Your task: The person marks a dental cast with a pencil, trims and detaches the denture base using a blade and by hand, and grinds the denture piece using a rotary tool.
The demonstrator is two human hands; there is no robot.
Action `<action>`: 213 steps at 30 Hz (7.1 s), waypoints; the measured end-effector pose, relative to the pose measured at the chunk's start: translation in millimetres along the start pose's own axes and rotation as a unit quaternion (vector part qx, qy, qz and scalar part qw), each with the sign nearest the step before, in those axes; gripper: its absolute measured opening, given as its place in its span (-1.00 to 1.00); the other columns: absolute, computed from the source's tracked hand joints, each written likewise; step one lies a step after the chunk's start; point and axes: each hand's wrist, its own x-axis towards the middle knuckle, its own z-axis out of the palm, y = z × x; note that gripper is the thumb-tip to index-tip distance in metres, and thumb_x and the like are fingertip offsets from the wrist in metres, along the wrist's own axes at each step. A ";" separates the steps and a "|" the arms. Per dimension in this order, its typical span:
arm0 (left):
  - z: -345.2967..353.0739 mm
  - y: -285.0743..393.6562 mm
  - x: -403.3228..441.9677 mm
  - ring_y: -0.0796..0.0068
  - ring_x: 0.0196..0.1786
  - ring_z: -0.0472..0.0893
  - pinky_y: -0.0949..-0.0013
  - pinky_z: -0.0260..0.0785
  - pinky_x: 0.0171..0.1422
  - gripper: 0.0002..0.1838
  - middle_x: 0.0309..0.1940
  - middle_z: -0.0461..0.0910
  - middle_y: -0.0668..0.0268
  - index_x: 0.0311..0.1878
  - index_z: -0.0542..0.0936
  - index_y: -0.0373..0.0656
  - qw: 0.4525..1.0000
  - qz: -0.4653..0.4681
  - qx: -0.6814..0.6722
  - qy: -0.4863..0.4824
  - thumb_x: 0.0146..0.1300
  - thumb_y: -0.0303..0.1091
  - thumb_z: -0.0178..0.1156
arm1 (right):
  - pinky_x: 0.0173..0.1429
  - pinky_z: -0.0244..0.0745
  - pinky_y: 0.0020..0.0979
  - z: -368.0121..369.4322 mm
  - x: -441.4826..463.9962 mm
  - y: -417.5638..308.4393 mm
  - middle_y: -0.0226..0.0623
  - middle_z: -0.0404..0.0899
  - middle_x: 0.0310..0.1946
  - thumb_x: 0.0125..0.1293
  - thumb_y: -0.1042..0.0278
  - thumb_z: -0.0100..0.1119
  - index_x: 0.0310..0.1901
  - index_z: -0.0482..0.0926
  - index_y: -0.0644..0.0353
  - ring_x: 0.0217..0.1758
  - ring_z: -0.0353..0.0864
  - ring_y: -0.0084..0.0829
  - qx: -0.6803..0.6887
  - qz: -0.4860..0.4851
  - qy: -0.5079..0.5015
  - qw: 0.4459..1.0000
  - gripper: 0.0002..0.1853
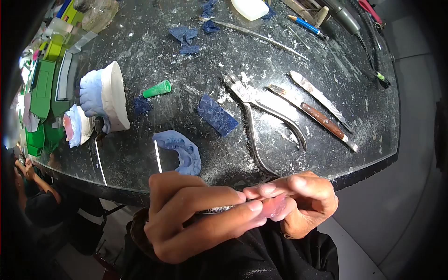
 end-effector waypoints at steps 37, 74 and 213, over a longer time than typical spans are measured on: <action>-13.7 5.2 6.3 0.48 -0.44 0.55 0.47 0.31 -0.35 -0.53 -0.44 0.62 0.28 -0.26 0.58 -0.21 0.987 0.003 -0.140 -0.082 -0.34 -0.42 0.55 | -0.18 0.67 -0.39 -7.4 -2.6 -1.5 0.07 0.62 -0.27 0.04 0.77 0.25 -0.24 0.58 0.40 -0.24 0.70 -0.23 0.005 -0.025 -0.029 0.999 -0.79; -14.4 -2.6 3.9 0.46 -0.13 0.60 0.34 0.47 0.02 -0.87 -0.23 0.59 0.19 -0.16 0.52 -0.32 0.562 -0.319 -0.742 -0.176 0.28 -0.47 0.15 | -0.02 0.53 -0.32 -15.2 90.4 -81.5 -0.08 0.62 -0.17 -0.15 0.74 0.12 -0.27 0.69 0.21 -0.06 0.62 -0.11 -0.351 -0.226 -0.304 0.856 -0.64; -5.1 -7.5 37.9 0.56 -0.24 0.54 0.53 0.45 -0.14 -0.68 -0.15 0.52 0.07 0.02 0.52 -0.46 0.801 -0.138 -0.583 0.001 0.20 -0.56 0.19 | -0.70 -0.04 -0.57 -7.9 146.0 -47.0 -0.51 0.09 -0.72 -0.42 0.27 0.03 -0.69 0.24 0.08 -0.75 0.14 -0.65 -0.472 -0.463 -0.381 0.646 -0.80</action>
